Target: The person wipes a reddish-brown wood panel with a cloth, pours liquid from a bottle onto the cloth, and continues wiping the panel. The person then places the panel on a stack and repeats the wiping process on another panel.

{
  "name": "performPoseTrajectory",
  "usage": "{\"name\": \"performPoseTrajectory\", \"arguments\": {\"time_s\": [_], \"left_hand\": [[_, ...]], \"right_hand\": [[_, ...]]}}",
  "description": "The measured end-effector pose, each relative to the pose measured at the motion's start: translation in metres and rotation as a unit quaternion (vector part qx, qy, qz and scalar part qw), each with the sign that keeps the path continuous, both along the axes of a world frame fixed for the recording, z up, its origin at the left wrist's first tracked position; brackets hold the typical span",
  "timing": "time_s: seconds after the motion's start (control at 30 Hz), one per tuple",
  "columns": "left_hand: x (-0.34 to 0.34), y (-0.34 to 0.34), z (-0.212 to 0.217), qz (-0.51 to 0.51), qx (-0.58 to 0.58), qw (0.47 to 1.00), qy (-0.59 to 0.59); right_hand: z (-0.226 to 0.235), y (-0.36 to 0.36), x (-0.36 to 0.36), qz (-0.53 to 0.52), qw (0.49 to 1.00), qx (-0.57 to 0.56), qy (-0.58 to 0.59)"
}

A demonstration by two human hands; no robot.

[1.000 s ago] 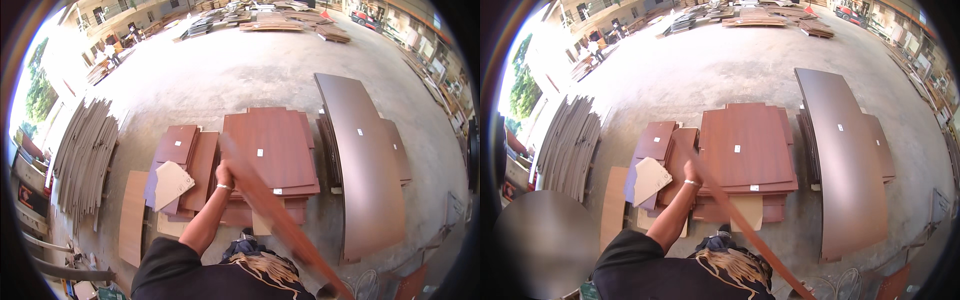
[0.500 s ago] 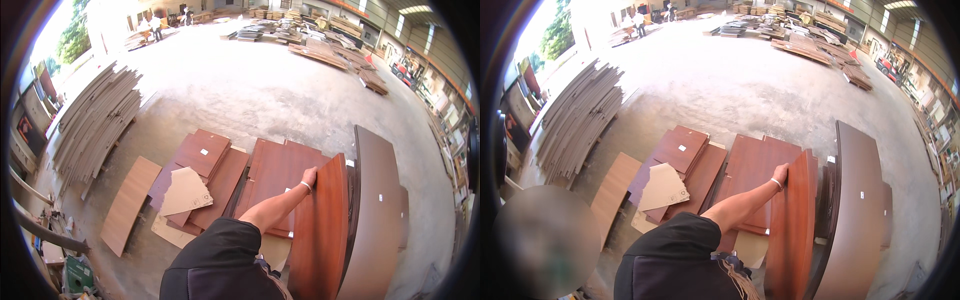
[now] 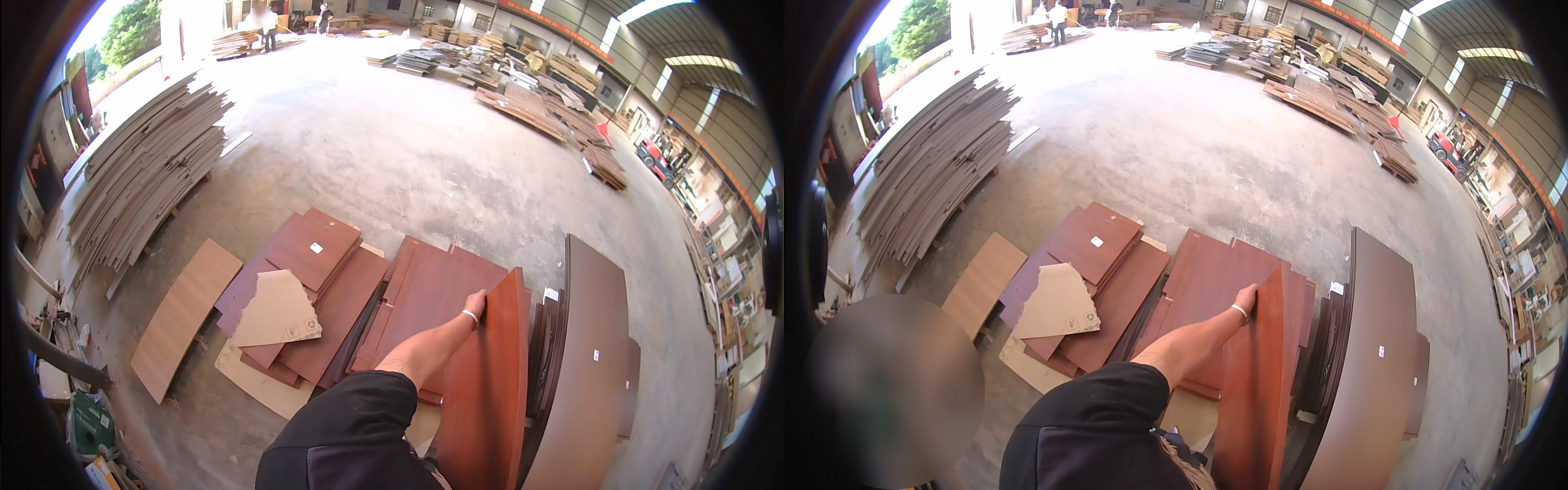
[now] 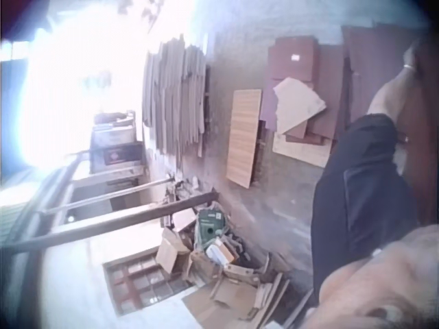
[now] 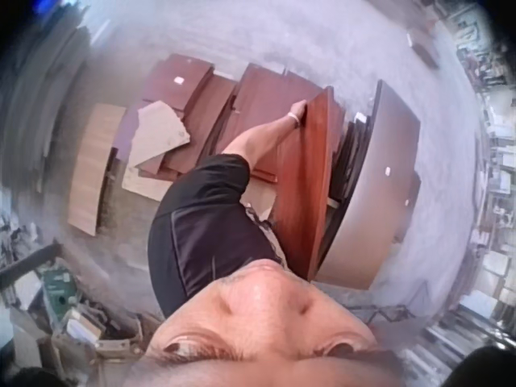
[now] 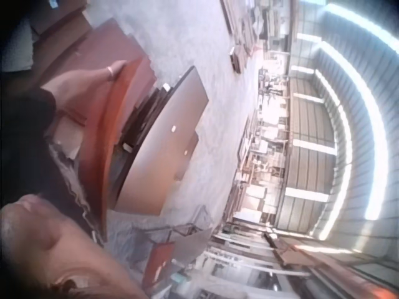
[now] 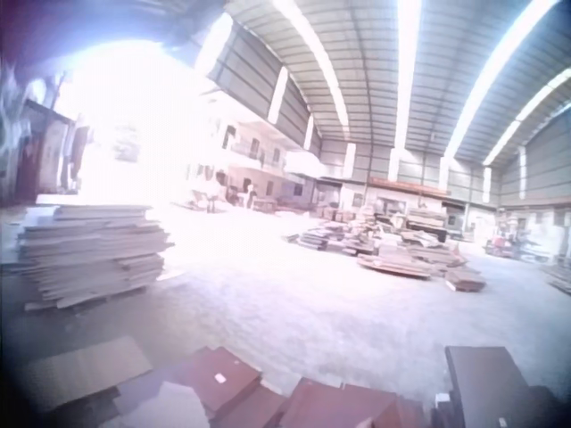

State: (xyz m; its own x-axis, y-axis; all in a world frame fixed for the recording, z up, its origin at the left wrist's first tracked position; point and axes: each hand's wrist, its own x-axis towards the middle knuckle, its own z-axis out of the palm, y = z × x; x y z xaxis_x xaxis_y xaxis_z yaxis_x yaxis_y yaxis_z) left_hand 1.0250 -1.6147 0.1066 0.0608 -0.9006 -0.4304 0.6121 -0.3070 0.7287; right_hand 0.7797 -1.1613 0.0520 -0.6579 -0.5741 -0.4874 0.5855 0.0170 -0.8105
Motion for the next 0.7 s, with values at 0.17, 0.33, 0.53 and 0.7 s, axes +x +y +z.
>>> {"name": "performPoseTrajectory", "arguments": {"time_s": [0.17, 0.33, 0.53, 0.7], "left_hand": [[0.004, -0.003, -0.014, -0.001, 0.030, 1.000, 0.004], [0.019, -0.026, -0.035, 0.038, 0.042, 0.998, 0.043], [0.006, -0.037, -0.024, -0.008, 0.027, 0.992, 0.124], [0.029, -0.043, 0.009, 0.059, -0.046, 0.997, 0.035]], "right_hand": [[-0.005, -0.011, -0.015, 0.009, 1.000, 0.014, -0.003], [-0.008, -0.025, -0.009, 0.032, 0.999, 0.016, -0.022], [-0.012, -0.018, -0.019, 0.023, 0.999, 0.023, -0.024], [-0.031, 0.001, 0.006, 0.027, 0.997, 0.012, -0.073]]}}
